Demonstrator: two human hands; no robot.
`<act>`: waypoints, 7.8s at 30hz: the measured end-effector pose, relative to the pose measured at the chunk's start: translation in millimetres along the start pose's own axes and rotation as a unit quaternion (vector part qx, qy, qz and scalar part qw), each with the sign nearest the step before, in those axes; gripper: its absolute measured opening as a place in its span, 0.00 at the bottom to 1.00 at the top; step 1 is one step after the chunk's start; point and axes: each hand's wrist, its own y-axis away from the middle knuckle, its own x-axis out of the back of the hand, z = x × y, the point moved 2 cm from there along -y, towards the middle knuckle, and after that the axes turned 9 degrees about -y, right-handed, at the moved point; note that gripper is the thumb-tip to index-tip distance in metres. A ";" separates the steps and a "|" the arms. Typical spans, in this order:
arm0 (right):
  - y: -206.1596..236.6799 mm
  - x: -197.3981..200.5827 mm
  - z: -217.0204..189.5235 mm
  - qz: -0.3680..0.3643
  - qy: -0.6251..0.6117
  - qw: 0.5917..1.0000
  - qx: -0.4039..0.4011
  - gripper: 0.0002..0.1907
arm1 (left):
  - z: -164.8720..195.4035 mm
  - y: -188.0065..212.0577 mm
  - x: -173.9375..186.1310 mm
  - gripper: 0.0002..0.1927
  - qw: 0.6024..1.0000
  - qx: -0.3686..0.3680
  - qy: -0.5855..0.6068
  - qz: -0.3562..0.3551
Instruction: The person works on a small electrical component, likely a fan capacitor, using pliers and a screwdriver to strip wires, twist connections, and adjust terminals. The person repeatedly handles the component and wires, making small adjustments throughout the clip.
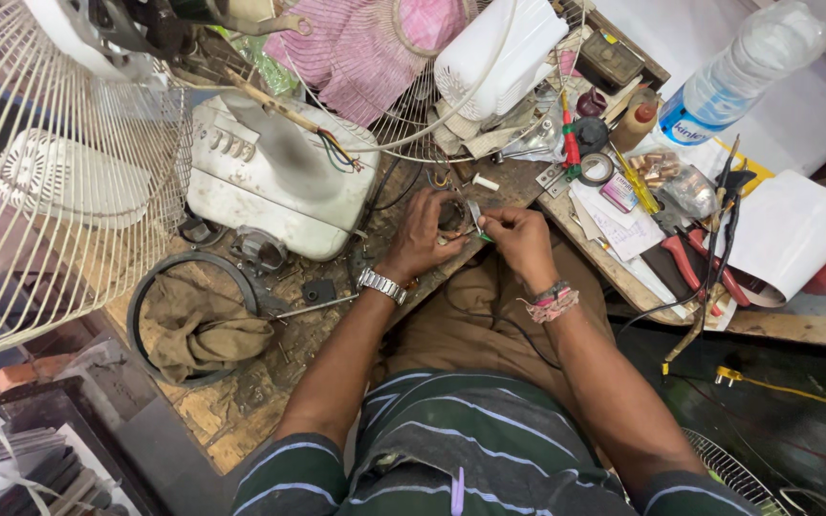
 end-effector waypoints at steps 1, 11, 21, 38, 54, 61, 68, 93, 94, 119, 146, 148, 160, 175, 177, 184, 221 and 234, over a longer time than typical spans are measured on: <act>-1.7 -2.0 0.6 0.002 -0.011 1.000 -0.013 0.09 | -0.5 0.4 -0.4 0.41 1.000 0.006 0.001 -0.004; -2.1 -0.1 2.1 -0.012 -0.143 0.983 -0.113 0.10 | 2.8 -2.3 2.5 0.41 1.000 0.016 0.012 -0.010; 1.5 1.5 -3.4 -0.016 -0.099 0.992 -0.080 0.10 | 6.4 -4.5 7.4 0.41 1.000 0.021 0.016 -0.017; -13.5 -16.7 -3.2 0.017 -0.004 1.000 0.013 0.11 | 7.6 -6.2 11.4 0.40 0.999 0.010 0.034 -0.011; -0.9 -17.5 -47.8 0.022 0.328 0.914 0.237 0.11 | 1.8 -4.3 0.7 0.43 0.999 0.008 0.034 0.003; -10.2 -12.9 -39.2 -0.006 0.296 0.917 0.266 0.11 | 0.3 -2.9 -0.9 0.42 0.999 0.007 0.031 -0.001; -15.8 -9.5 -41.9 -0.047 0.311 0.904 0.288 0.10 | -1.9 0.4 -7.4 0.43 0.999 -0.006 0.037 0.015; -11.6 -12.4 -53.3 -0.050 0.270 0.918 0.286 0.12 | -2.3 -0.6 -2.0 0.45 1.000 0.011 0.004 -0.013; -13.3 -8.8 -48.9 -0.045 0.266 0.924 0.272 0.12 | -1.7 -1.8 -3.7 0.44 1.000 0.007 0.009 -0.013; -27.4 5.9 -2.2 0.097 0.187 0.935 0.285 0.13 | 8.2 -4.4 12.6 0.34 0.998 -0.063 -0.015 -0.004; -25.4 -7.8 -7.1 -0.059 0.008 0.997 0.039 0.12 | 9.0 -4.6 15.4 0.23 0.998 -0.050 -0.025 -0.010; -21.9 -5.3 -11.1 -0.058 0.076 0.990 0.104 0.13 | 9.1 -4.1 15.2 0.22 0.998 -0.052 -0.024 -0.009; -34.0 -14.6 -5.0 0.011 0.202 0.952 0.230 0.14 | 12.7 -4.7 18.0 0.23 0.999 -0.046 -0.010 0.002; -46.0 -12.5 -18.5 -0.017 0.087 0.987 0.133 0.09 | 8.9 -3.7 13.3 0.40 1.000 -0.025 -0.002 -0.001; -43.0 -15.0 -21.6 -0.041 0.112 0.989 0.088 0.09 | 7.6 -3.6 13.0 0.42 0.999 -0.006 0.006 -0.033; -31.5 -22.0 -34.3 -0.038 0.192 0.959 0.208 0.11 | 1.8 0.4 4.5 0.40 0.999 -0.044 -0.025 0.020; -59.7 -37.7 -41.7 -0.054 0.196 0.962 0.185 0.11 | -10.1 0.1 -7.7 0.36 1.000 -0.012 -0.001 0.003; -56.5 -28.2 -44.3 -0.070 0.126 0.989 0.022 0.12 | -4.2 -1.8 -2.4 0.35 1.000 -0.009 -0.002 0.002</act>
